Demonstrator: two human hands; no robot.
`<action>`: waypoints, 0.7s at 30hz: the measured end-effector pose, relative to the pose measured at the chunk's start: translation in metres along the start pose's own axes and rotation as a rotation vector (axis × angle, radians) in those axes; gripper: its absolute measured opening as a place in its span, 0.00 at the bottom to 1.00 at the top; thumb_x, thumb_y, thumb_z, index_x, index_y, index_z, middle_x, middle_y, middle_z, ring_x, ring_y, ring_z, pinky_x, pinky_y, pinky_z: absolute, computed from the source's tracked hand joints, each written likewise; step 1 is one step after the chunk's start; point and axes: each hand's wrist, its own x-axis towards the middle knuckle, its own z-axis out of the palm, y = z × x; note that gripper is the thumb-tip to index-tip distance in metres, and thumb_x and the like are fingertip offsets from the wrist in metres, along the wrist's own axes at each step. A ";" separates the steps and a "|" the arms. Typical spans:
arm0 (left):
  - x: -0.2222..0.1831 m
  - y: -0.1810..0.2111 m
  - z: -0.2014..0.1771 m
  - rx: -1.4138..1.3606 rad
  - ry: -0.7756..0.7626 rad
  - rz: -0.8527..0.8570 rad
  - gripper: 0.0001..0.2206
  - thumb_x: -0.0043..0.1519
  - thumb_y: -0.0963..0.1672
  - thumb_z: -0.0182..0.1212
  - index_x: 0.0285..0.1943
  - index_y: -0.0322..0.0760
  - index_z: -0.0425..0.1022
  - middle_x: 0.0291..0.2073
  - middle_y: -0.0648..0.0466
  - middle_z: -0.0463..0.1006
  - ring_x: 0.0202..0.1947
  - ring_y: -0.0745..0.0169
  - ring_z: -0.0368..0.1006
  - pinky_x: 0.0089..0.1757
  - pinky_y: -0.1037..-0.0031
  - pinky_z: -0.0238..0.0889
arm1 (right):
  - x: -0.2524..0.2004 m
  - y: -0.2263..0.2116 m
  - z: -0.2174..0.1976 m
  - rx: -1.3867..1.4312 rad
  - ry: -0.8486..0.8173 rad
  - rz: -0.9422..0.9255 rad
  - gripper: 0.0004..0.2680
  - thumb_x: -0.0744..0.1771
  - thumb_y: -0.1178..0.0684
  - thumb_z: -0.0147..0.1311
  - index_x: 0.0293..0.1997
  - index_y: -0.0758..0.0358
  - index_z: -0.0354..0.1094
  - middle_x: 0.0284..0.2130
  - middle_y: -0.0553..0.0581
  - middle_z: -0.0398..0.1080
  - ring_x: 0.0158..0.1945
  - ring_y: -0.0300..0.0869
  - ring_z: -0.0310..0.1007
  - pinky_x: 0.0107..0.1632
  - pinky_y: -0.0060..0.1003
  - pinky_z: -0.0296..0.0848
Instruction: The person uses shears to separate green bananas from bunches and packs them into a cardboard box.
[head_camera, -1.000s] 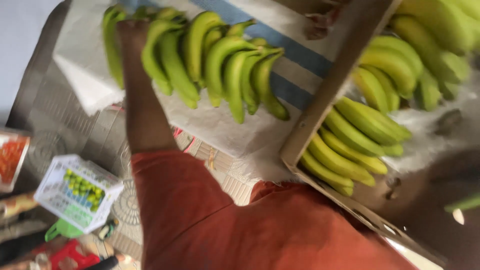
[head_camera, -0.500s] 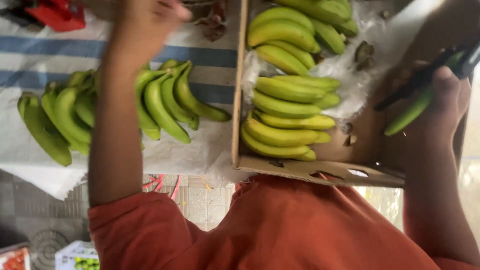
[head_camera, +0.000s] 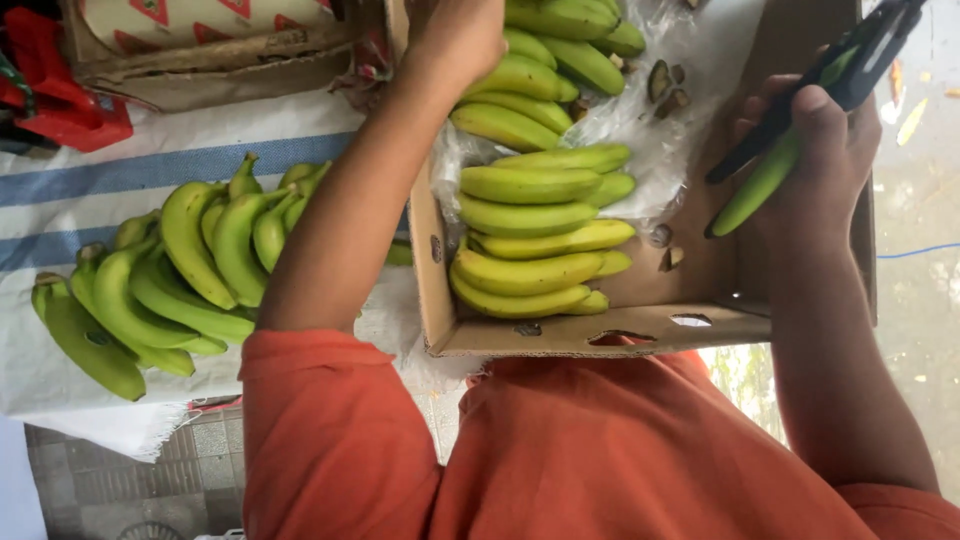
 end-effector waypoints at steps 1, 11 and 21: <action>0.010 0.004 0.006 0.136 -0.182 -0.050 0.02 0.56 0.42 0.65 0.34 0.41 0.77 0.26 0.46 0.77 0.31 0.39 0.76 0.32 0.50 0.69 | 0.001 0.001 0.000 -0.012 -0.006 -0.018 0.17 0.65 0.49 0.54 0.60 0.57 0.61 0.41 0.55 0.72 0.41 0.43 0.76 0.46 0.35 0.80; -0.057 0.048 0.019 -0.097 -1.182 0.148 0.55 0.38 0.50 0.83 0.76 0.43 0.52 0.70 0.49 0.63 0.66 0.44 0.63 0.63 0.61 0.57 | 0.005 0.006 -0.008 -0.053 -0.055 -0.006 0.19 0.65 0.47 0.55 0.62 0.56 0.60 0.43 0.54 0.72 0.42 0.41 0.76 0.48 0.35 0.81; -0.082 0.065 -0.009 -0.109 -1.045 0.187 0.64 0.43 0.53 0.81 0.82 0.45 0.30 0.72 0.41 0.58 0.68 0.37 0.59 0.63 0.46 0.52 | 0.005 0.005 -0.007 -0.071 -0.088 -0.036 0.18 0.65 0.46 0.56 0.60 0.55 0.60 0.42 0.54 0.72 0.41 0.40 0.75 0.46 0.34 0.80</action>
